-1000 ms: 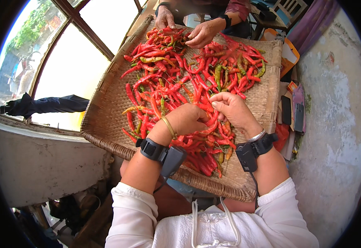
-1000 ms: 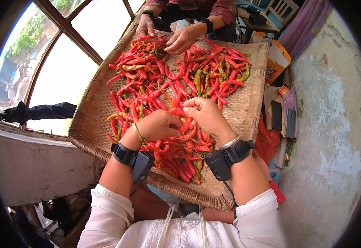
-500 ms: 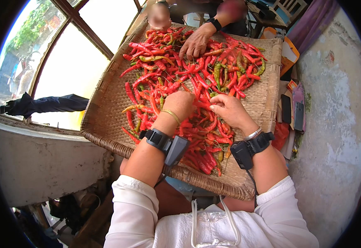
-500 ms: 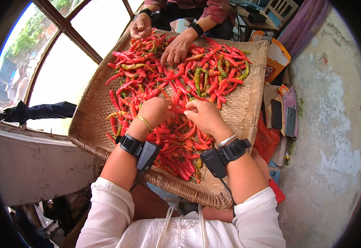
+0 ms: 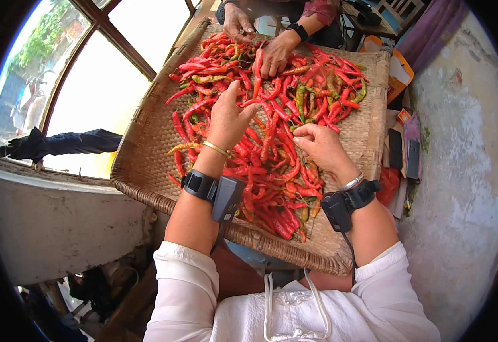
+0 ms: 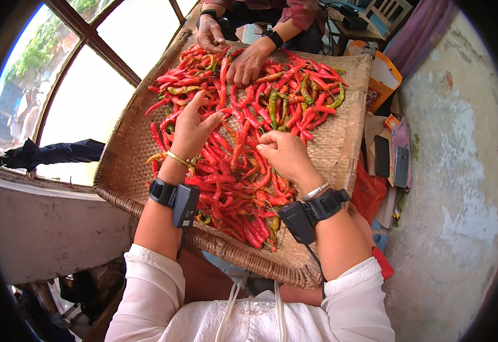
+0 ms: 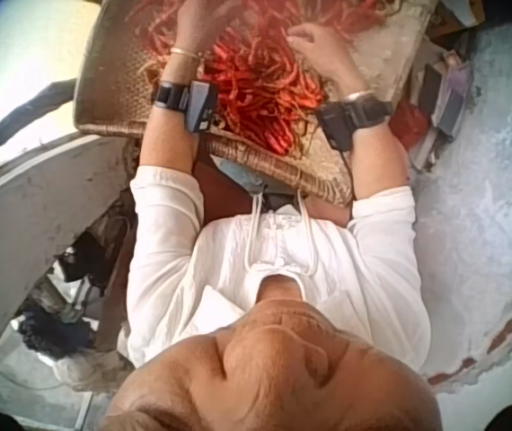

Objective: The recorder is picking stems off red and green chili peppers and placing them in a woven basket.

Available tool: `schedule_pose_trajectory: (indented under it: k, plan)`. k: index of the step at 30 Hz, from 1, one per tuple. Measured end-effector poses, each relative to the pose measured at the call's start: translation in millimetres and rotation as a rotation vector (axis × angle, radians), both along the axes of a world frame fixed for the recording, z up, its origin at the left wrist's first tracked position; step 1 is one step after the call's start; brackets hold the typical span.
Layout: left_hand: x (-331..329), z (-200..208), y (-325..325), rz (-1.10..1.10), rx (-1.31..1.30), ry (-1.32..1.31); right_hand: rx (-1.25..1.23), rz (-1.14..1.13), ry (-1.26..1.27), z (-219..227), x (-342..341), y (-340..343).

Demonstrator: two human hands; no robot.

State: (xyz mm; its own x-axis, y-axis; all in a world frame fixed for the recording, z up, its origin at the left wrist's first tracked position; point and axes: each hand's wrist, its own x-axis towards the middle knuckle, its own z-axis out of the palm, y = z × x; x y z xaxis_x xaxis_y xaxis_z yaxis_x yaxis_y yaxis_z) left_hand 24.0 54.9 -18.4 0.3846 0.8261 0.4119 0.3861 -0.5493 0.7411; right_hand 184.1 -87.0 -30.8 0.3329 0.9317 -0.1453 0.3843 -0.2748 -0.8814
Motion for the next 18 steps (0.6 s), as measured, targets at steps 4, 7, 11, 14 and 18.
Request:
schedule_pose_trajectory:
  k: [4,7,11,14,18]
  plan:
    - [1.5,-6.2,-13.3,-0.309,-0.133,0.466,-0.013,0.054,-0.042,1.3,0.9,-0.6]
    - [10.5,-11.8,-31.2,-0.292,-0.156,0.989,-0.031,0.048,-0.022,2.1,-1.5,-0.4]
    - [11.4,-15.1,-37.9,-0.260,-0.100,1.054,-0.056,0.081,-0.108,7.0,-8.7,-1.0]
    - [11.4,-14.4,-38.1,-0.294,-0.118,1.054,-0.010,0.109,-0.066,-0.5,-10.0,-1.5]
    - [10.0,-18.7,-27.2,-0.391,-0.299,0.702,-0.046,0.091,-0.089,3.9,-9.5,-1.6]
